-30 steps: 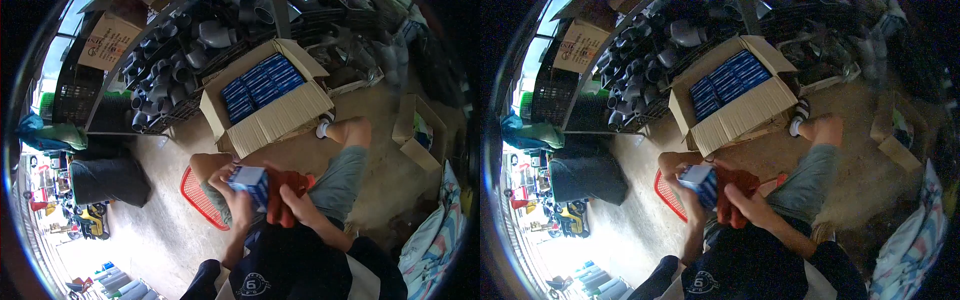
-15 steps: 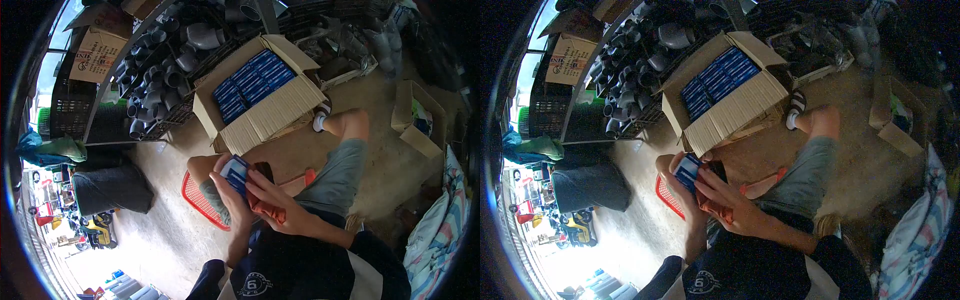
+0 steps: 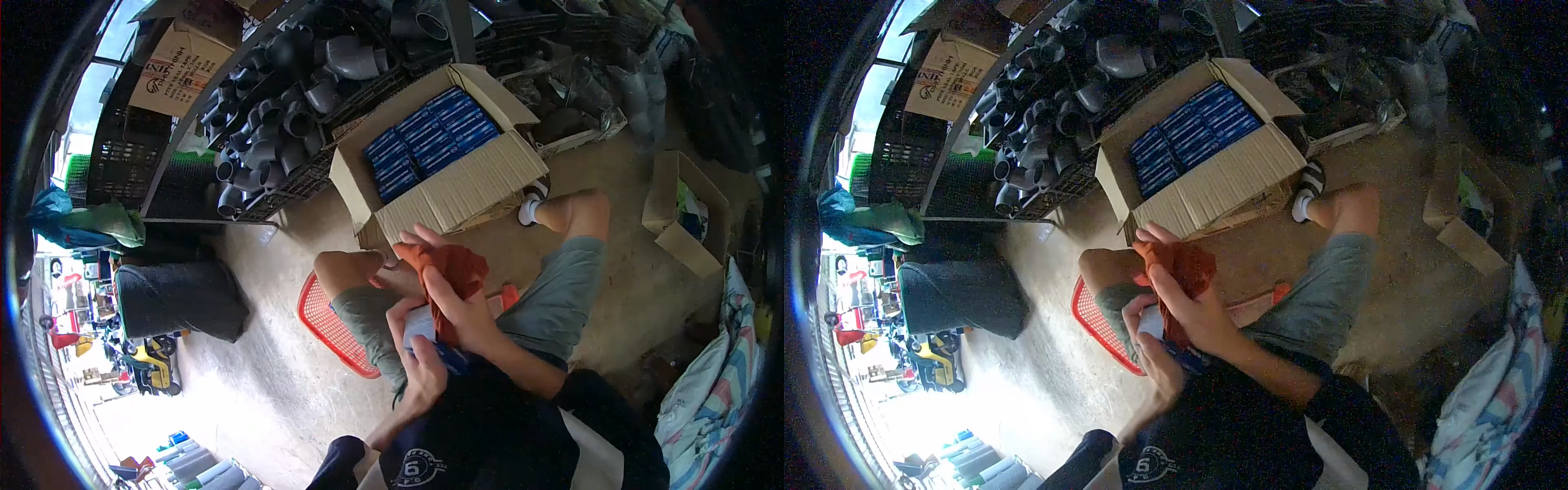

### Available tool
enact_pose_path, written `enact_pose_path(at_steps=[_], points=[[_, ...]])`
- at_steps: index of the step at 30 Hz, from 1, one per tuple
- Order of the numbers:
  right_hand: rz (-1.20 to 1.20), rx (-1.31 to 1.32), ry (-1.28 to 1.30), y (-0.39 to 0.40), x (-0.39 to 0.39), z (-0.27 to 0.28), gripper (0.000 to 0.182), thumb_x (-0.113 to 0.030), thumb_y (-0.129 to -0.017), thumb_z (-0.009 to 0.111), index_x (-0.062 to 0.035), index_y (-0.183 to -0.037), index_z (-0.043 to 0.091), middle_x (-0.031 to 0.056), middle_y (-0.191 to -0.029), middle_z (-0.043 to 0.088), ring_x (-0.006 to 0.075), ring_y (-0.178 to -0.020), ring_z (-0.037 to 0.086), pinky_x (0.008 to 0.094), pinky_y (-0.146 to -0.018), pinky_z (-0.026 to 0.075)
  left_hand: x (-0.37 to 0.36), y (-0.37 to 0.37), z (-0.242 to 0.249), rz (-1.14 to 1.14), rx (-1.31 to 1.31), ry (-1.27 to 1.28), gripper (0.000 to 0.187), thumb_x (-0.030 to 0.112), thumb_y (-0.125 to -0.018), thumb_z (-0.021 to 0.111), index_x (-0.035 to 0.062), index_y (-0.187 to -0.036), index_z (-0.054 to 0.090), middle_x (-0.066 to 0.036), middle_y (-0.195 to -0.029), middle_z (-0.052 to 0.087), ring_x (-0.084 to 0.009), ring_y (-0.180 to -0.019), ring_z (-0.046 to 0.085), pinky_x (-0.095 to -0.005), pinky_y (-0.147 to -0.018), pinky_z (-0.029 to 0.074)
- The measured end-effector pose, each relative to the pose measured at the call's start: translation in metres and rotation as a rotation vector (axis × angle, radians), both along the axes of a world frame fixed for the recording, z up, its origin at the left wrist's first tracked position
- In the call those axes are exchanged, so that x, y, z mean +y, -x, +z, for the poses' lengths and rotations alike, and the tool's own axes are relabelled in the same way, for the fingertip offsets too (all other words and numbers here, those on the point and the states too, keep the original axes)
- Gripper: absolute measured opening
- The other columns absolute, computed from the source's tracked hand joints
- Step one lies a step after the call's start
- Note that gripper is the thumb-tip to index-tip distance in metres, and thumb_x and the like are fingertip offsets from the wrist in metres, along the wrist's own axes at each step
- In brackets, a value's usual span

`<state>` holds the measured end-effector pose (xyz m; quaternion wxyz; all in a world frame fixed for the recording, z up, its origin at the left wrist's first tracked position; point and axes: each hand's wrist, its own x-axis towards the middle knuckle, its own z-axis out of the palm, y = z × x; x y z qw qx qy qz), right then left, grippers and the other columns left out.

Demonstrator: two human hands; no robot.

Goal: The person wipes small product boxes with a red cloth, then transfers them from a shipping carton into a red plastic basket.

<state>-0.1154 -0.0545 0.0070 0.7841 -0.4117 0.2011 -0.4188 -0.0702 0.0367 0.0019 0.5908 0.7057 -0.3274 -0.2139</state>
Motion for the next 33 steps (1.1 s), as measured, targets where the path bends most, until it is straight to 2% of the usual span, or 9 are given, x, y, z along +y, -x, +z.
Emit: enact_pose_path(at_steps=[7,13,15,18,20,22,23,26,33], points=[[0.185,0.378,0.292,0.023,0.036,-0.037,0.044,-0.014,-0.100,0.050,0.0009,-0.140,0.042,0.0137,-0.134,0.052,0.0230,-0.127,0.048,0.0348,-0.107,0.035,-0.018,-0.049,0.017,0.189,0.495,0.158,0.063,0.063,-0.099,0.029,0.0056,-0.119,0.043,-0.014,-0.108,0.055,-0.0209,-0.099,0.057,-0.0319,-0.089,0.047],[-0.019,0.043,-0.430,0.000,0.024,-0.036,0.038,-0.020,-0.104,0.046,-0.0030,-0.138,0.044,0.0099,-0.133,0.054,0.0207,-0.124,0.050,0.0343,-0.107,0.038,-0.022,-0.022,0.003,0.232,0.402,0.307,0.057,0.062,-0.100,0.026,0.0103,-0.116,0.045,-0.013,-0.111,0.056,-0.0229,-0.105,0.059,-0.0349,-0.092,0.050],[0.089,-0.079,-0.563,0.007,0.029,-0.028,0.045,-0.029,-0.104,0.044,-0.0063,-0.143,0.039,0.0095,-0.138,0.050,0.0195,-0.130,0.045,0.0347,-0.108,0.037,-0.036,-0.024,0.009,0.332,0.535,0.447,0.060,0.065,-0.098,0.025,0.0111,-0.119,0.042,-0.014,-0.111,0.055,-0.0256,-0.103,0.059,-0.0361,-0.091,0.050],[0.194,-0.223,-0.803,0.015,0.024,-0.015,0.051,-0.038,-0.104,0.042,-0.0092,-0.145,0.037,0.0082,-0.140,0.049,0.0183,-0.131,0.045,0.0351,-0.108,0.039,-0.042,-0.029,-0.001,0.186,0.305,0.426,0.068,0.072,-0.094,0.025,0.0119,-0.123,0.037,-0.014,-0.112,0.054,-0.0268,-0.105,0.059,-0.0374,-0.092,0.050],[0.223,-0.248,-0.936,0.023,0.013,-0.017,0.049,-0.040,-0.104,0.042,-0.0092,-0.142,0.042,0.0070,-0.134,0.054,0.0178,-0.124,0.051,0.0350,-0.103,0.043,-0.048,-0.023,-0.004,0.025,0.005,0.343,0.076,0.070,-0.085,0.052,0.0142,-0.131,0.029,-0.016,-0.121,0.047,-0.0284,-0.111,0.057,-0.0426,-0.090,0.053],[0.237,-0.220,-1.030,0.033,0.001,-0.024,0.044,-0.039,-0.104,0.043,-0.0081,-0.134,0.050,0.0055,-0.124,0.062,0.0176,-0.112,0.059,0.0348,-0.095,0.048,-0.046,-0.024,-0.019,-0.075,-0.268,0.402,0.079,0.061,-0.082,0.067,0.0150,-0.132,0.027,-0.017,-0.124,0.042,-0.0305,-0.108,0.059,-0.0440,-0.090,0.055],[0.228,-0.300,-0.926,0.034,0.005,-0.027,0.042,-0.037,-0.104,0.044,-0.0084,-0.134,0.050,0.0047,-0.120,0.063,0.0177,-0.110,0.060,0.0355,-0.093,0.049,-0.045,-0.024,-0.022,-0.029,-0.170,0.412,0.085,0.059,-0.077,0.074,0.0135,-0.131,0.026,-0.017,-0.122,0.040,-0.0314,-0.106,0.060,-0.0446,-0.091,0.055],[0.271,-0.219,-0.947,0.039,0.015,-0.030,0.047,-0.039,-0.104,0.042,-0.0094,-0.140,0.043,0.0077,-0.128,0.058,0.0185,-0.117,0.058,0.0367,-0.099,0.048,-0.055,-0.032,-0.020,0.083,-0.095,0.457,0.086,0.057,-0.076,0.076,0.0119,-0.130,0.026,-0.018,-0.119,0.040,-0.0307,-0.104,0.060,-0.0459,-0.091,0.055],[0.227,-0.049,-0.910,0.054,0.023,-0.025,0.041,-0.028,-0.101,0.053,-0.0063,-0.135,0.045,0.0097,-0.126,0.059,0.0197,-0.111,0.061,0.0414,-0.092,0.054,-0.070,-0.054,-0.021,0.324,-0.345,0.383,0.071,0.049,-0.087,0.067,0.0093,-0.130,0.027,-0.020,-0.111,0.055,-0.0253,-0.096,0.062,-0.0326,-0.074,0.058]])
